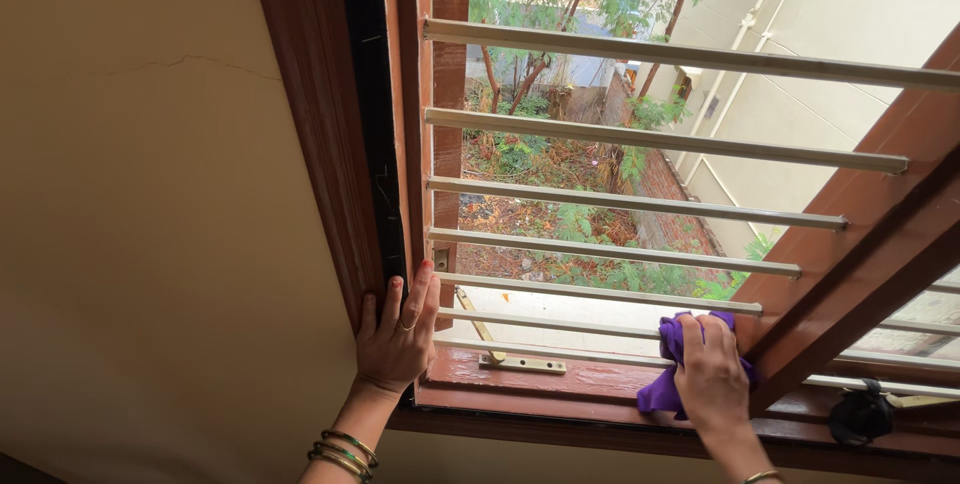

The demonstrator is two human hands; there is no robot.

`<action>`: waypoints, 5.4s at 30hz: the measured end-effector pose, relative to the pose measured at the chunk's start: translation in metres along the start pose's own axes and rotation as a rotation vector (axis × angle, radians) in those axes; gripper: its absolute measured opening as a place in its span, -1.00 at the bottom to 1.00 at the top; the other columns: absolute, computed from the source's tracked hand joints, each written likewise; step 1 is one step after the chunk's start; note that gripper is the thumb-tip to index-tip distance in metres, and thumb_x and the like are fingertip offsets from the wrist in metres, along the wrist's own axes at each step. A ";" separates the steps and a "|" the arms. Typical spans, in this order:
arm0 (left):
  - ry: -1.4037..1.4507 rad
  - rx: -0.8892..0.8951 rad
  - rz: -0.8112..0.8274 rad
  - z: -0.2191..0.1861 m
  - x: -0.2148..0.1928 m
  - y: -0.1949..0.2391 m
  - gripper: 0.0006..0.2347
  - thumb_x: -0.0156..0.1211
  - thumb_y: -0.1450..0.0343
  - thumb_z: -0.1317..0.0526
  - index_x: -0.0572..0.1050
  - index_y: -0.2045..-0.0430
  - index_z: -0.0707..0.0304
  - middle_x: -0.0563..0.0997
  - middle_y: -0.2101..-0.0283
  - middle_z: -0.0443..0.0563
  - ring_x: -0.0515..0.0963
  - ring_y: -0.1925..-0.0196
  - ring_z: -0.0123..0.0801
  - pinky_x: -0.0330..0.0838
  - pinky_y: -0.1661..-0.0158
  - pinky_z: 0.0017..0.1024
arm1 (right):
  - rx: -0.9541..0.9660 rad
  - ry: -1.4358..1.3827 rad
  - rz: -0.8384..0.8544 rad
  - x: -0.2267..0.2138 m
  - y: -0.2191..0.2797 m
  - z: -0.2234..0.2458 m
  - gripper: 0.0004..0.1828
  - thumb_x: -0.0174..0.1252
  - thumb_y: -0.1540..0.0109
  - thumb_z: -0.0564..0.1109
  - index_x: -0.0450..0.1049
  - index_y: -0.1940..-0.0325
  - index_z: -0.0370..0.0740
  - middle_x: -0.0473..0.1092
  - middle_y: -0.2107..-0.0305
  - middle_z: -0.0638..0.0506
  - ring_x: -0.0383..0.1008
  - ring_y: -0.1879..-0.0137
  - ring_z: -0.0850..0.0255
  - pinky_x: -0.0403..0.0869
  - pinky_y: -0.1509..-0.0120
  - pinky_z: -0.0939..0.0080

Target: The person wipes a dark plastic chair with a purple cloth, then moves to a window to clean the wooden frame and metal security bars. The person uses the cloth to wipe the chair legs, seat, and backrest, followed by the window frame and horizontal bars.

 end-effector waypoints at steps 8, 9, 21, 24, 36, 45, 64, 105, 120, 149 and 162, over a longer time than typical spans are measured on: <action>-0.042 -0.010 -0.028 -0.003 0.005 0.001 -0.67 -0.16 -0.58 0.18 0.57 -0.13 -0.04 0.29 -0.47 -0.21 0.04 -0.56 -0.14 0.02 -0.46 -0.08 | 0.127 -0.257 -0.017 0.015 0.045 0.083 -0.24 0.08 0.02 -0.43 0.35 -0.31 -0.27 0.33 -0.25 -0.32 0.36 -0.36 -0.19 0.43 -0.34 -0.05; -0.048 -0.009 -0.031 -0.005 0.005 0.001 -0.68 -0.15 -0.58 0.18 0.57 -0.12 -0.04 0.30 -0.47 -0.21 0.04 -0.57 -0.14 0.03 -0.47 -0.08 | 0.102 -0.339 0.014 0.020 0.049 0.103 -0.23 0.08 0.04 -0.43 0.35 -0.30 -0.26 0.34 -0.24 -0.31 0.38 -0.34 -0.19 0.42 -0.34 -0.05; -0.038 0.012 -0.008 -0.001 0.000 -0.001 -0.63 -0.23 -0.58 0.14 0.55 -0.16 0.04 0.30 -0.46 -0.17 0.11 -0.53 -0.13 0.01 -0.43 -0.06 | -0.296 -0.303 0.467 0.084 -0.019 0.278 -0.71 0.16 -0.16 -0.23 0.40 0.02 -0.25 0.42 0.16 -0.11 0.42 -0.01 -0.05 0.37 -0.13 -0.08; -0.050 0.024 -0.012 0.002 -0.001 0.001 -0.63 -0.21 -0.57 0.19 0.56 -0.17 0.02 0.30 -0.47 -0.20 0.10 -0.54 -0.15 0.01 -0.46 -0.08 | -0.286 -0.378 0.474 0.096 -0.011 0.226 -0.69 0.22 -0.04 -0.22 0.42 0.14 -0.22 0.44 0.28 -0.07 0.46 0.08 0.01 0.38 -0.04 -0.04; -0.040 0.001 -0.019 -0.003 0.004 0.005 -0.65 -0.19 -0.57 0.23 0.56 -0.15 -0.01 0.32 -0.46 -0.21 0.01 -0.58 -0.09 -0.03 -0.47 -0.05 | 0.114 0.137 0.161 0.064 0.029 0.015 -0.68 0.26 0.12 -0.20 0.45 0.29 -0.26 0.41 0.33 -0.12 0.43 0.07 -0.01 0.41 -0.21 -0.03; -0.015 0.013 0.002 -0.002 0.001 0.005 -0.65 -0.20 -0.59 0.16 0.58 -0.13 0.01 0.33 -0.45 -0.20 0.02 -0.58 -0.09 -0.02 -0.47 -0.04 | -0.177 -0.302 0.147 0.074 0.006 0.241 -0.45 0.08 0.14 -0.33 0.39 0.04 -0.27 0.35 0.27 -0.20 0.34 0.03 -0.15 0.30 -0.18 -0.16; -0.017 -0.004 -0.004 -0.002 0.001 0.002 -0.64 -0.17 -0.54 0.20 0.55 -0.16 0.00 0.30 -0.47 -0.20 0.07 -0.55 -0.13 0.05 -0.45 -0.06 | 0.255 -0.414 0.474 0.045 0.082 0.092 -0.41 0.00 -0.06 -0.36 0.40 -0.20 -0.22 0.47 -0.01 -0.25 0.48 -0.17 -0.16 0.42 -0.33 -0.04; 0.643 0.011 0.122 0.042 -0.068 0.022 -0.73 0.00 -0.47 0.38 0.49 -0.04 0.24 0.36 -0.39 0.00 0.34 -0.44 -0.13 0.26 -0.36 -0.04 | -0.163 0.073 0.765 0.094 0.068 0.266 -0.80 -0.09 -0.40 -0.24 0.48 0.09 -0.15 0.40 0.12 -0.03 0.38 -0.04 0.04 0.39 -0.11 -0.02; 0.678 -0.396 0.268 0.063 -0.090 0.094 -0.85 0.11 -0.40 0.44 0.52 0.21 0.28 0.59 0.07 0.03 0.58 0.01 -0.11 0.44 0.02 -0.22 | 0.007 -0.127 0.486 0.057 0.042 0.284 -0.84 0.17 -0.10 -0.24 0.53 0.24 -0.14 0.48 0.13 -0.03 0.45 -0.05 0.03 0.46 -0.05 0.07; 0.977 -0.281 0.495 0.001 -0.086 0.086 -0.92 0.11 -0.40 0.37 0.52 0.29 0.30 0.64 0.21 0.07 0.67 0.20 -0.13 0.61 0.25 -0.27 | 0.002 0.238 0.544 0.066 0.099 0.170 -0.86 0.22 -0.03 -0.16 0.61 0.33 -0.12 0.46 0.10 -0.08 0.50 0.04 0.05 0.54 0.05 0.11; 1.018 -1.149 1.007 -0.130 -0.006 0.068 -0.59 0.34 -0.30 0.18 0.45 -0.02 0.24 0.58 0.10 0.12 0.61 0.04 -0.08 0.50 0.02 -0.17 | 0.634 -0.014 0.457 0.034 0.116 -0.013 -0.72 0.14 -0.09 -0.19 0.61 0.15 -0.20 0.50 0.08 -0.22 0.47 -0.05 -0.22 0.46 -0.16 -0.22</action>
Point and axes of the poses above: each hand's wrist, its own y-axis away from the middle knuckle, its own x-axis out of the palm, z = x × y, the point moved 1 cm from there along -y, towards the middle knuckle
